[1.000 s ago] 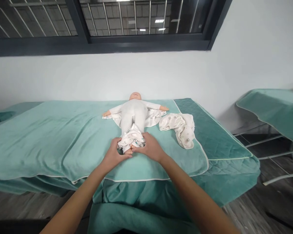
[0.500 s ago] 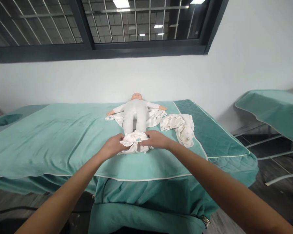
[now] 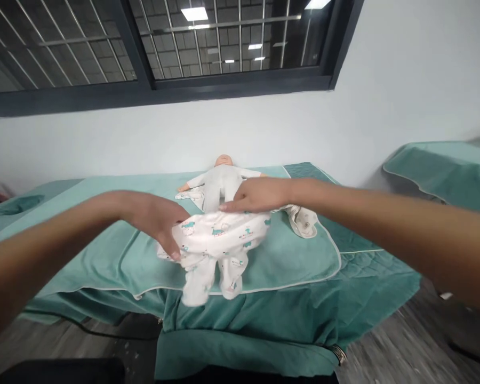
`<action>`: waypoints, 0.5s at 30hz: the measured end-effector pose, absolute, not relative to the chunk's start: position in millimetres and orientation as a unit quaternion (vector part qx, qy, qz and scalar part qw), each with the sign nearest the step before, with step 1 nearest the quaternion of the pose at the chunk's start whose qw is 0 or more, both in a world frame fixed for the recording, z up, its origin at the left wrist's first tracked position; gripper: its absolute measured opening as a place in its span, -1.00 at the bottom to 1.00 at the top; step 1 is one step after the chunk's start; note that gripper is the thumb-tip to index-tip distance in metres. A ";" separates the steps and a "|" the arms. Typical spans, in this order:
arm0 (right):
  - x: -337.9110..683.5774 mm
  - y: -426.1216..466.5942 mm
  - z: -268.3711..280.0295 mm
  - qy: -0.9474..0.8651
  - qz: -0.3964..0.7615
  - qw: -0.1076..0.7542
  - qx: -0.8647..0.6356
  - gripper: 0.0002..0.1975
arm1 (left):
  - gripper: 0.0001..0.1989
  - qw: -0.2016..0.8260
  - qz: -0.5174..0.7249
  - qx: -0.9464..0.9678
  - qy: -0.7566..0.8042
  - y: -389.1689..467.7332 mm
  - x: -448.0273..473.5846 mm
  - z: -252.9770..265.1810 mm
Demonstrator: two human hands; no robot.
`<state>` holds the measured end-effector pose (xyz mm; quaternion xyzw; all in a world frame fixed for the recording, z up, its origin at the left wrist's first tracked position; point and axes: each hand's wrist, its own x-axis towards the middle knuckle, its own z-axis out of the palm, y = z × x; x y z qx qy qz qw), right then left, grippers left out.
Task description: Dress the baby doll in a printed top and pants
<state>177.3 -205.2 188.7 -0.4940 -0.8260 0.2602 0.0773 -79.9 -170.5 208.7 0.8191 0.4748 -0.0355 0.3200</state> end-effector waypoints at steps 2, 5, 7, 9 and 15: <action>178.7 -198.6 208.0 -0.830 0.250 0.100 -0.489 -0.44 | -0.75 0.257 -0.010 0.848 0.463 -161.3 -73.4 225.3; 181.9 -183.1 233.1 -0.830 0.249 0.149 -0.477 -0.55 | -0.75 0.212 -0.014 0.886 0.413 -153.2 -60.6 248.2; 183.7 -173.6 245.9 -0.819 0.257 0.204 -0.472 -0.57 | -0.74 0.225 0.006 0.889 0.399 -155.4 -53.9 262.1; 185.0 -168.1 255.5 -0.790 0.274 0.286 -0.468 -0.58 | -0.74 0.256 0.054 0.880 0.396 -161.4 -51.7 273.2; 191.8 -179.0 272.0 -0.733 0.355 0.392 -0.429 -0.61 | -0.77 0.267 0.252 0.841 0.397 -157.2 -67.8 271.1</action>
